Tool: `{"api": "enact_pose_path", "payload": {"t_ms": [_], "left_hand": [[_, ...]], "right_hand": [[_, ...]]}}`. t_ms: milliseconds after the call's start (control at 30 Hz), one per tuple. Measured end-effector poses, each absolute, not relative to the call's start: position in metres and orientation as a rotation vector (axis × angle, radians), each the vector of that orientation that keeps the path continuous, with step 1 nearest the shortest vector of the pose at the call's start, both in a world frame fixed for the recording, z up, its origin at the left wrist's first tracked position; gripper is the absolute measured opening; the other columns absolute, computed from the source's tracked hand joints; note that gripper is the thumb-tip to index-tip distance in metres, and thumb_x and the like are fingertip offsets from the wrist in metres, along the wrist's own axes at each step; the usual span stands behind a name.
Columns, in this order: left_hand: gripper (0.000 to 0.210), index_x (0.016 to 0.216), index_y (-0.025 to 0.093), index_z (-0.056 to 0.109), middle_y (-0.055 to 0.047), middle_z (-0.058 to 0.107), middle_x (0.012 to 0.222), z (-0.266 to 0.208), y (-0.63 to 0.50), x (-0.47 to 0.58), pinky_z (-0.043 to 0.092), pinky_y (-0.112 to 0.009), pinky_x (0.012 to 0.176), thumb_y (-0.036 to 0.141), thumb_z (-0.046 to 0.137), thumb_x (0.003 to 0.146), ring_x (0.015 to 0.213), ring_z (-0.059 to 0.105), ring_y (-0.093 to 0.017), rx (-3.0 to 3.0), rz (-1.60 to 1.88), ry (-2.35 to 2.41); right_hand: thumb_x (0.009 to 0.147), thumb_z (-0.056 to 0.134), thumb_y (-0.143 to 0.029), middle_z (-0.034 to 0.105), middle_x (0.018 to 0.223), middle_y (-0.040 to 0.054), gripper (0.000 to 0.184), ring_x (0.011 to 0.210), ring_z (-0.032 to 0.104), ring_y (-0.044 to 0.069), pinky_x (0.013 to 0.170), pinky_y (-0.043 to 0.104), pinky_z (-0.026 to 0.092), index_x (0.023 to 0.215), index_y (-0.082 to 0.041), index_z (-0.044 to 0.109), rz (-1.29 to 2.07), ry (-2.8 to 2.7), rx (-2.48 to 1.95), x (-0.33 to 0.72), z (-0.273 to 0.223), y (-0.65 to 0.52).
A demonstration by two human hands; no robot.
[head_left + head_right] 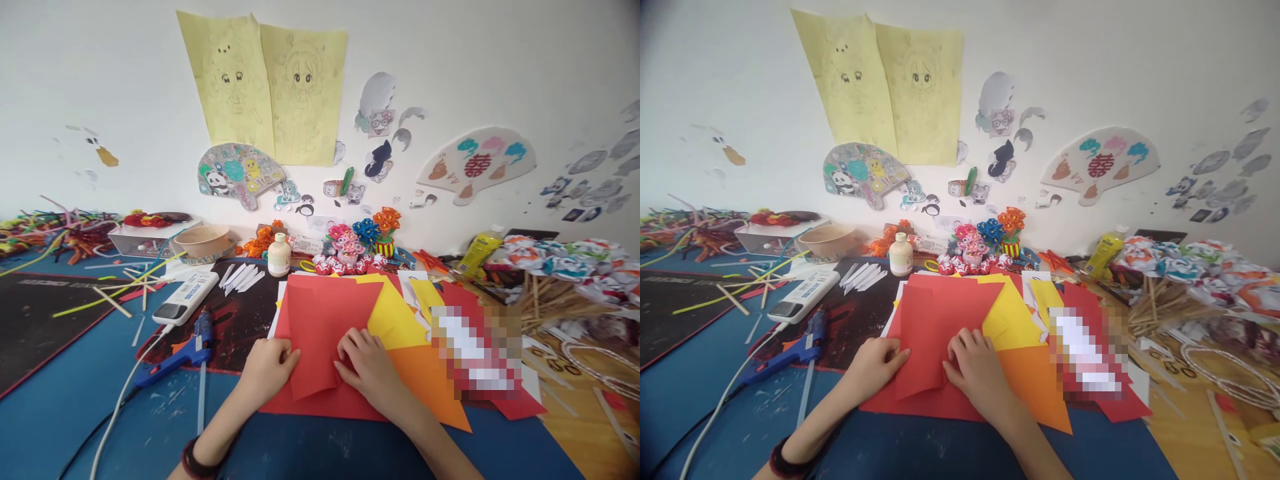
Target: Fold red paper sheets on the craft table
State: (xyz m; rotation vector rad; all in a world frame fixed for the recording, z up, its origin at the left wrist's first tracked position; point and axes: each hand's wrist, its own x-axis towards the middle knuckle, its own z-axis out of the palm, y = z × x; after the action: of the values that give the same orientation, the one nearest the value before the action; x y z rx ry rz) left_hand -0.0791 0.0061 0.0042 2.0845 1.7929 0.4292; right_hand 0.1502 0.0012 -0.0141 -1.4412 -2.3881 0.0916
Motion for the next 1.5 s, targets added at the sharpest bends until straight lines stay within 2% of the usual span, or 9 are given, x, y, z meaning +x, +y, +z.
{"api": "enact_pose_path", "payload": {"t_ms": [233, 400, 533, 733, 1133, 1333, 1500], "left_hand": [[0.041, 0.053, 0.019, 0.032, 0.005, 0.036, 0.05, 0.003, 0.001, -0.083, 0.019, -0.026, 0.054, 0.04, 0.045, 0.086, 0.05, 0.032, -0.01, 2.058, 0.469, 1.744], [0.046, 0.054, 0.019, 0.031, 0.005, 0.033, 0.05, 0.004, 0.0, -0.086, 0.019, -0.025, 0.054, 0.049, 0.046, 0.085, 0.051, 0.03, -0.01, 2.089, 0.473, 1.661], [0.043, 0.053, 0.018, 0.032, 0.005, 0.033, 0.051, 0.004, -0.001, -0.087, 0.02, -0.025, 0.054, 0.044, 0.049, 0.083, 0.052, 0.029, -0.01, 2.098, 0.449, 1.639], [0.04, 0.053, 0.018, 0.031, 0.005, 0.031, 0.052, 0.006, -0.003, -0.088, 0.019, -0.025, 0.054, 0.04, 0.049, 0.081, 0.054, 0.028, -0.01, 2.071, 0.433, 1.613], [0.043, 0.053, 0.018, 0.028, 0.005, 0.029, 0.055, 0.003, -0.002, -0.091, 0.019, -0.025, 0.054, 0.042, 0.049, 0.082, 0.055, 0.026, -0.01, 2.036, 0.442, 1.544], [0.044, 0.054, 0.018, 0.035, 0.005, 0.036, 0.054, 0.004, -0.003, -0.092, 0.023, -0.025, 0.056, 0.047, 0.049, 0.084, 0.055, 0.032, -0.01, 2.104, 0.45, 1.532], [0.041, 0.053, 0.017, 0.04, 0.004, 0.043, 0.055, 0.001, -0.004, -0.093, 0.024, -0.025, 0.058, 0.043, 0.055, 0.081, 0.056, 0.038, -0.011, 2.157, 0.434, 1.524]], "right_hand": [[0.088, 0.058, -0.028, 0.054, 0.092, 0.001, 0.009, 0.087, 0.049, 0.021, 0.075, 0.033, 0.036, 0.085, -0.023, 0.052, 0.211, -2.362, -1.428, 0.153, -0.008, -0.002], [0.084, 0.066, -0.039, 0.054, 0.098, -0.0002, 0.019, 0.091, 0.049, 0.02, 0.08, 0.033, 0.038, 0.087, -0.024, 0.053, 0.492, -2.357, -1.341, 0.162, 0.006, 0.0], [0.08, 0.07, -0.041, 0.053, 0.1, -0.001, 0.023, 0.094, 0.049, 0.02, 0.082, 0.032, 0.038, 0.088, -0.026, 0.056, 0.595, -2.327, -1.339, 0.166, 0.007, 0.002], [0.079, 0.071, -0.035, 0.053, 0.101, -0.0015, 0.019, 0.096, 0.048, 0.02, 0.085, 0.033, 0.037, 0.088, -0.026, 0.057, 0.631, -2.309, -1.329, 0.165, 0.005, 0.001], [0.082, 0.067, -0.041, 0.052, 0.102, -0.001, 0.019, 0.096, 0.048, 0.02, 0.087, 0.034, 0.037, 0.085, -0.025, 0.056, 0.62, -2.31, -1.346, 0.166, 0.004, -0.001], [0.081, 0.069, -0.04, 0.052, 0.103, -0.0008, 0.019, 0.098, 0.048, 0.02, 0.088, 0.034, 0.037, 0.087, -0.026, 0.057, 0.661, -2.314, -1.321, 0.169, 0.005, 0.001], [0.078, 0.071, -0.035, 0.052, 0.104, -0.0012, 0.019, 0.1, 0.048, 0.02, 0.089, 0.034, 0.037, 0.088, -0.027, 0.058, 0.692, -2.31, -1.32, 0.17, 0.005, 0.0]]}}
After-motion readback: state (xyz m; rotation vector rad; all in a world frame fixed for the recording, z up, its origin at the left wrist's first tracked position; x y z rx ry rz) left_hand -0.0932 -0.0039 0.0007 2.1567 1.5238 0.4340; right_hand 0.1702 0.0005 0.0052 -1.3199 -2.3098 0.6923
